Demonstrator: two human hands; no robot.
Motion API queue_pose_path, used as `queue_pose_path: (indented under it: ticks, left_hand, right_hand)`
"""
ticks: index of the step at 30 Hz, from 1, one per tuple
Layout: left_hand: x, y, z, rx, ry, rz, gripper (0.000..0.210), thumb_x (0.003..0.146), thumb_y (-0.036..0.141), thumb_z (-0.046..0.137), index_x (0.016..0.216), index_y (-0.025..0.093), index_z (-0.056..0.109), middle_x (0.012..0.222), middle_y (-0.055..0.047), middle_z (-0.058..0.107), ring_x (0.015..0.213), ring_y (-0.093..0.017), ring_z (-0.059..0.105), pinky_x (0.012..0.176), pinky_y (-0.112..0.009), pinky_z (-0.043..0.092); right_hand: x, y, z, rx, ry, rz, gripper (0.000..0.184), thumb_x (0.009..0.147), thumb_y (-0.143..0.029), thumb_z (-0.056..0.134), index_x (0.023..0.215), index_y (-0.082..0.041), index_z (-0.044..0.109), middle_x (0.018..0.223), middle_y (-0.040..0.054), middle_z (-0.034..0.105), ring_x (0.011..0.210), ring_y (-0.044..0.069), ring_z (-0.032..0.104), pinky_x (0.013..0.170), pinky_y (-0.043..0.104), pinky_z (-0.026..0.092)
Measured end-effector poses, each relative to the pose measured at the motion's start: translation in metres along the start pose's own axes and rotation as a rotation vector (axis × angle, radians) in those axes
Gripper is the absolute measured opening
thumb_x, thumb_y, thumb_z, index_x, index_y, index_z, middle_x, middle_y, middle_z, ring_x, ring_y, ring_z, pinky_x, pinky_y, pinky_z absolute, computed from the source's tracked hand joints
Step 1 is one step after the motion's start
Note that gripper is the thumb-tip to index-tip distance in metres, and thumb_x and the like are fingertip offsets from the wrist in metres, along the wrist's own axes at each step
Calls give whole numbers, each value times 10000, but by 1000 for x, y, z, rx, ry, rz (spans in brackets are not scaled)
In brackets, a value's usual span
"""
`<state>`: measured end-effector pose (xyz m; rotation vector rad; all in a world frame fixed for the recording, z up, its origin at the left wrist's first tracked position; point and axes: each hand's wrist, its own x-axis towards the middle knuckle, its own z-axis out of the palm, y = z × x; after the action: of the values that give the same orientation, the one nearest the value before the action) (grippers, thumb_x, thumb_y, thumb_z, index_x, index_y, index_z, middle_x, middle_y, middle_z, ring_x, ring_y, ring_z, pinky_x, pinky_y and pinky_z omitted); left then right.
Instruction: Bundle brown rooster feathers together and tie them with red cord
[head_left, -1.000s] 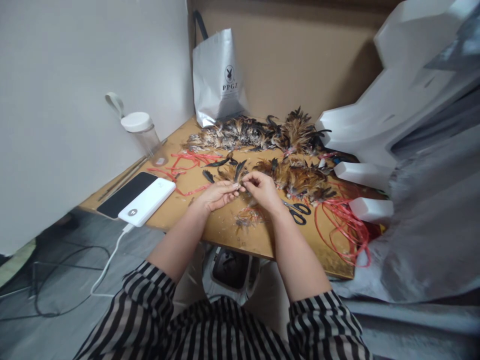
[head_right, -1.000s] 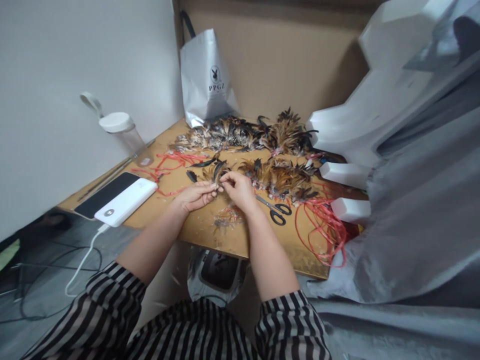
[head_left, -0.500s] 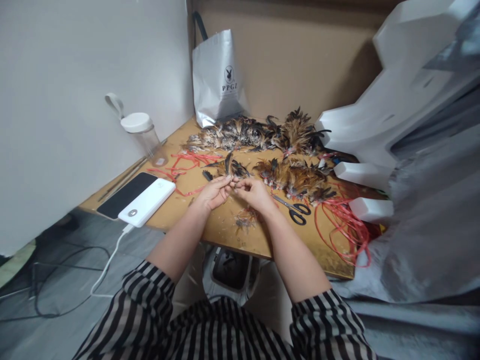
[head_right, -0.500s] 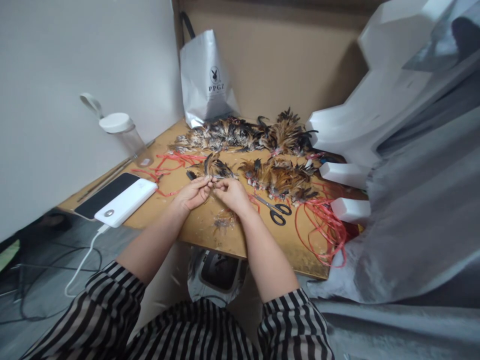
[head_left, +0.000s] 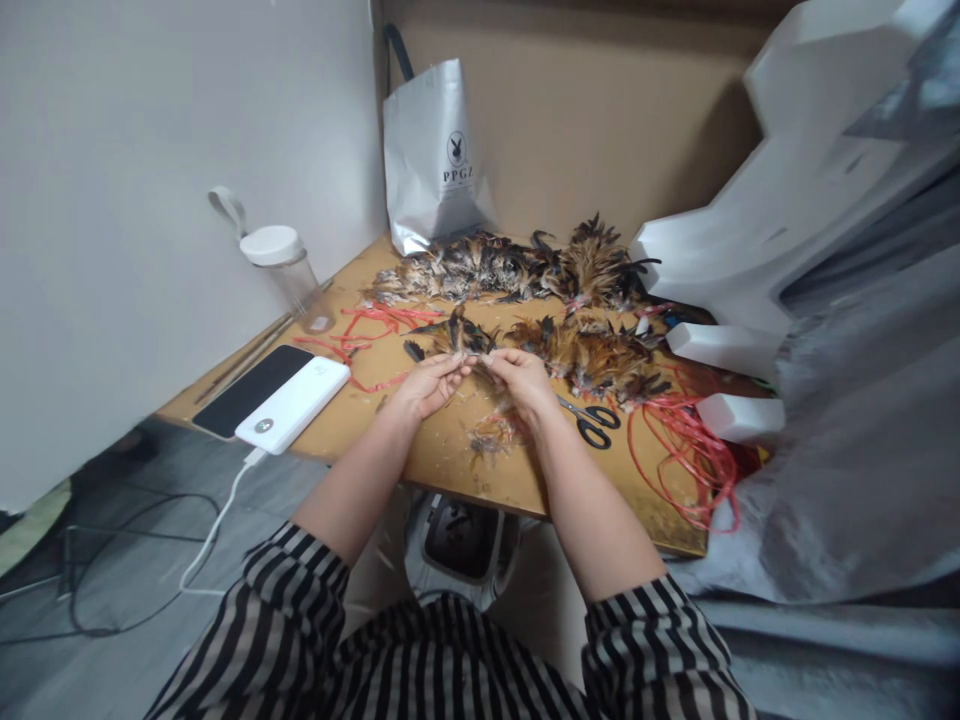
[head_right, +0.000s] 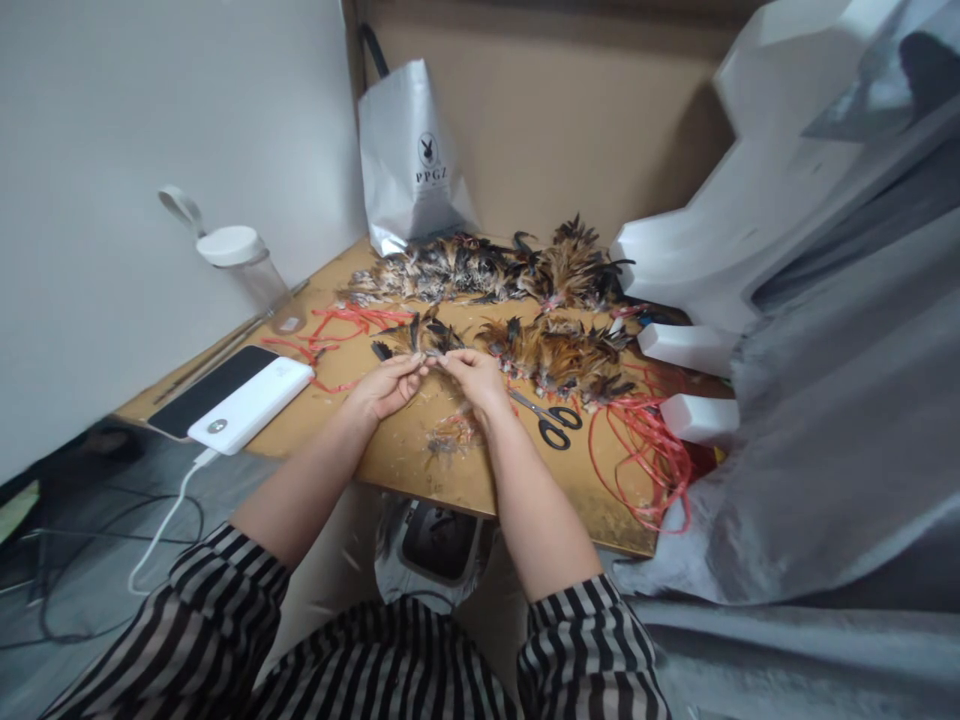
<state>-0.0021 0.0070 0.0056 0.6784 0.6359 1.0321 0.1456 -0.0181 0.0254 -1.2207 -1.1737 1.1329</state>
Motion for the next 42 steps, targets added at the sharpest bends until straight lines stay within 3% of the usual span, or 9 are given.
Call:
queue_pose_path:
  ticks: [9,14,21,27,36,42]
  left_hand:
    - [-1,-6,2,229,-58,-17,105,710,144,612,750,51,638,744,-107,673,520,-55,582,456,-115,429]
    - [0,-7,3,230,-51,-11,92,708,142,612,729,55,635,709,-99,671,508,-57,579,444,-114,421]
    - [-1,-6,2,214,-61,-23,89,720,130,596,736,52,637,672,-88,662,494,-46,567,443,-101,414]
    - [-1,-7,1,221,-71,-39,109,710,150,615,737,47,637,659,-80,651,484,-35,550,435,-95,401]
    - [0,-8,0,285,-82,-14,164,650,215,675,684,61,628,586,-47,617,457,-37,521,434,-121,393]
    - [-3,-7,3,361,-102,9,217,635,269,685,671,64,623,509,-28,581,440,-41,502,432,-133,376]
  right_hand:
    - [-1,1,4,110,13,42,352,500,-426,685,688,-135,630,498,-25,531,442,63,381,447,208,302]
    - [-1,1,5,111,20,95,345,507,-425,675,693,-139,622,477,-31,514,421,59,360,425,206,280]
    - [1,5,7,88,46,18,307,503,-407,679,649,-144,612,529,-18,547,509,87,456,485,214,338]
    - [1,6,7,94,58,17,276,492,-379,690,610,-158,575,488,-41,512,465,73,420,454,205,314]
    - [0,5,7,240,-53,115,313,461,-301,736,683,-169,559,490,-44,549,403,59,414,392,189,269]
    - [1,6,6,278,-53,128,297,470,-329,735,611,-165,532,435,-54,505,389,56,392,389,191,271]
